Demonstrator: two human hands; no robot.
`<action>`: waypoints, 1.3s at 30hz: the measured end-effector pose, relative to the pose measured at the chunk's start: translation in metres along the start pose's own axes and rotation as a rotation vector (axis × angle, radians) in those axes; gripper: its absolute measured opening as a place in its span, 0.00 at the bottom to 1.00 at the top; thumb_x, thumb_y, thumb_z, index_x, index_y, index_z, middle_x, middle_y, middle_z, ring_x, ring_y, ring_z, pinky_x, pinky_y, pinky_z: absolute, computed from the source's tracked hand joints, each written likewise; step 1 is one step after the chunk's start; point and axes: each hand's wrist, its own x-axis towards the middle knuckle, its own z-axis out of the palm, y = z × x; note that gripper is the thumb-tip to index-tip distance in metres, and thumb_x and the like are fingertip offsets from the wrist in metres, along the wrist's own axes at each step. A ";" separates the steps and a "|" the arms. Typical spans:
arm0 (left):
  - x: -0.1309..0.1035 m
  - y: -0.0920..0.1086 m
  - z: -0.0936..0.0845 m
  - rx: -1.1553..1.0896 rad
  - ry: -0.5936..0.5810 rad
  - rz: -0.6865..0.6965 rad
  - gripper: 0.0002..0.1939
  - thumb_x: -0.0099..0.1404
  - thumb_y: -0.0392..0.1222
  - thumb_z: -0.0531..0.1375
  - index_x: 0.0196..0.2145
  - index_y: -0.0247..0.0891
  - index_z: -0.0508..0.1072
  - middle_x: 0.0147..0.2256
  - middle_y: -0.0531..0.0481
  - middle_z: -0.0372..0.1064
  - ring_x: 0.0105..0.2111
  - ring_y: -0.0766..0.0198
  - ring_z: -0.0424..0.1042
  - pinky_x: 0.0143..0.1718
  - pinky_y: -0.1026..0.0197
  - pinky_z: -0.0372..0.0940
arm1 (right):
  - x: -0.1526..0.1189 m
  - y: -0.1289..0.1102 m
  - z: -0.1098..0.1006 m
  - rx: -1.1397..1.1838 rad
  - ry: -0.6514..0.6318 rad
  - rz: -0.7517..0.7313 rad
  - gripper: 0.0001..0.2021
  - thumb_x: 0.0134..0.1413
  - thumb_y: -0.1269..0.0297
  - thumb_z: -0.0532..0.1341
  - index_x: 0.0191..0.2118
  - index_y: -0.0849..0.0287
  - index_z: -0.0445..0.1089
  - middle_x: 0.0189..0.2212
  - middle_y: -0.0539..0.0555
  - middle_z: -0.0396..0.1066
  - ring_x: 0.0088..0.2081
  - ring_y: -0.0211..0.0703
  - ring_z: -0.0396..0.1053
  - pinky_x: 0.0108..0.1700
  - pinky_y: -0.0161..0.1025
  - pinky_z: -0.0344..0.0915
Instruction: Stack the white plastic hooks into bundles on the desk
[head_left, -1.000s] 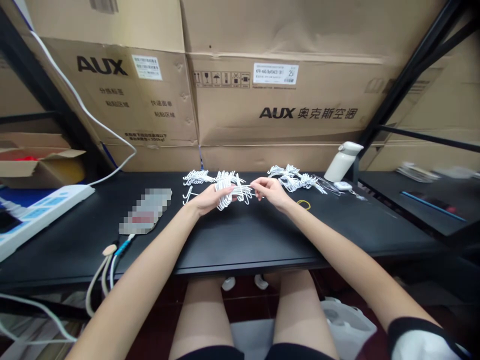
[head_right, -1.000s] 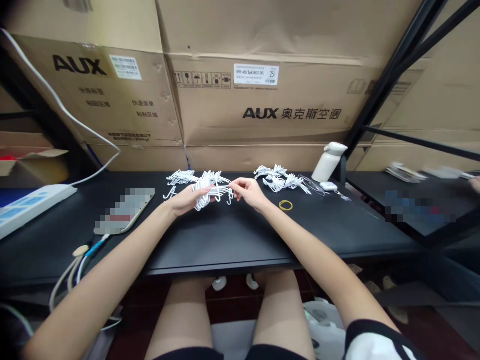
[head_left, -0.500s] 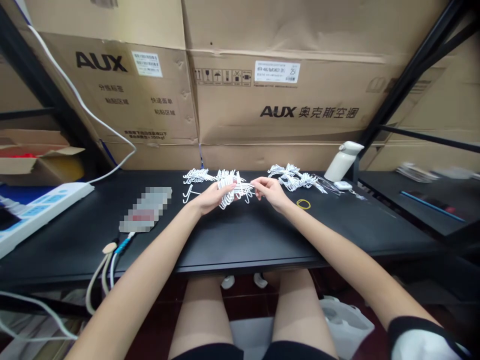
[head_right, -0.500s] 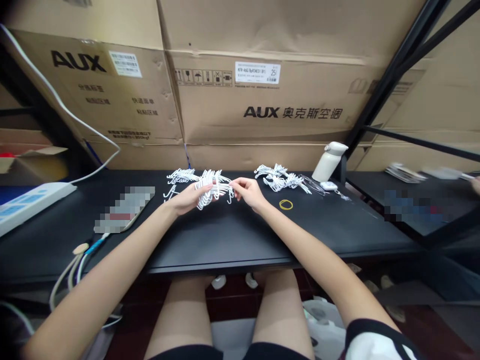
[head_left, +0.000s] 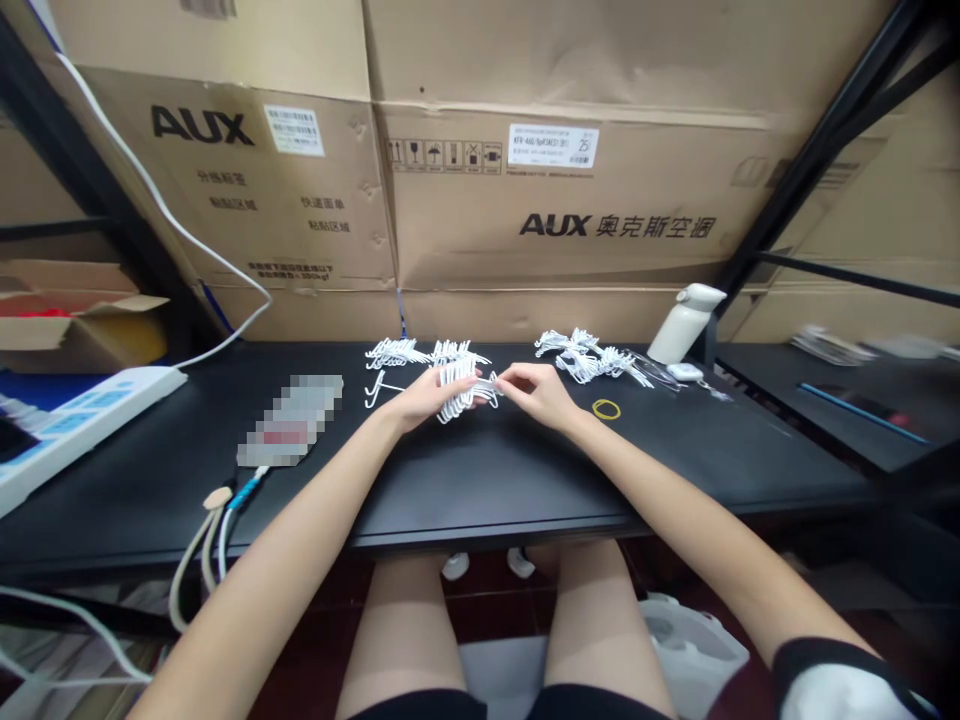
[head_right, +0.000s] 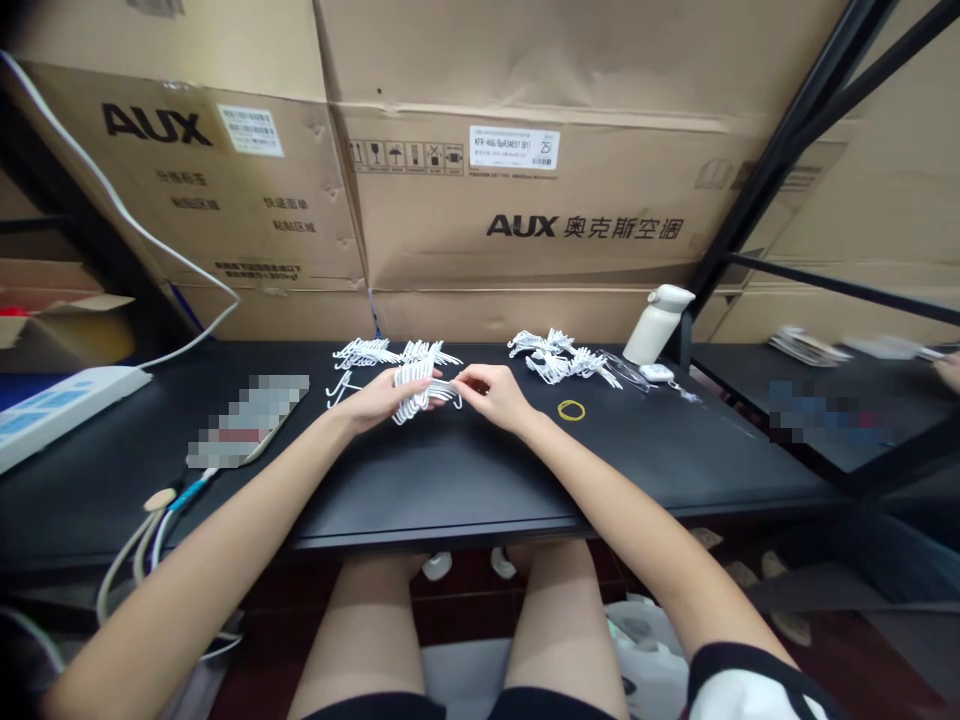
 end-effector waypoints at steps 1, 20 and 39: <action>0.000 0.000 0.000 -0.010 -0.007 -0.016 0.24 0.57 0.47 0.66 0.47 0.31 0.70 0.38 0.40 0.76 0.36 0.57 0.76 0.44 0.54 0.67 | 0.000 0.000 -0.001 -0.035 -0.012 -0.049 0.14 0.57 0.57 0.57 0.28 0.62 0.72 0.25 0.53 0.71 0.24 0.36 0.64 0.29 0.35 0.60; -0.003 -0.002 0.002 0.077 -0.247 -0.023 0.23 0.56 0.47 0.66 0.47 0.30 0.73 0.39 0.39 0.76 0.37 0.56 0.76 0.40 0.58 0.69 | 0.000 -0.008 0.016 0.442 -0.043 0.309 0.17 0.50 0.53 0.63 0.39 0.63 0.76 0.35 0.56 0.76 0.36 0.46 0.72 0.38 0.40 0.69; 0.001 0.001 -0.005 -0.120 0.010 -0.054 0.16 0.57 0.44 0.66 0.41 0.32 0.73 0.35 0.44 0.77 0.33 0.60 0.77 0.41 0.59 0.70 | 0.003 0.021 0.003 0.024 0.259 0.213 0.10 0.54 0.62 0.58 0.37 0.61 0.73 0.33 0.56 0.75 0.31 0.41 0.71 0.34 0.38 0.68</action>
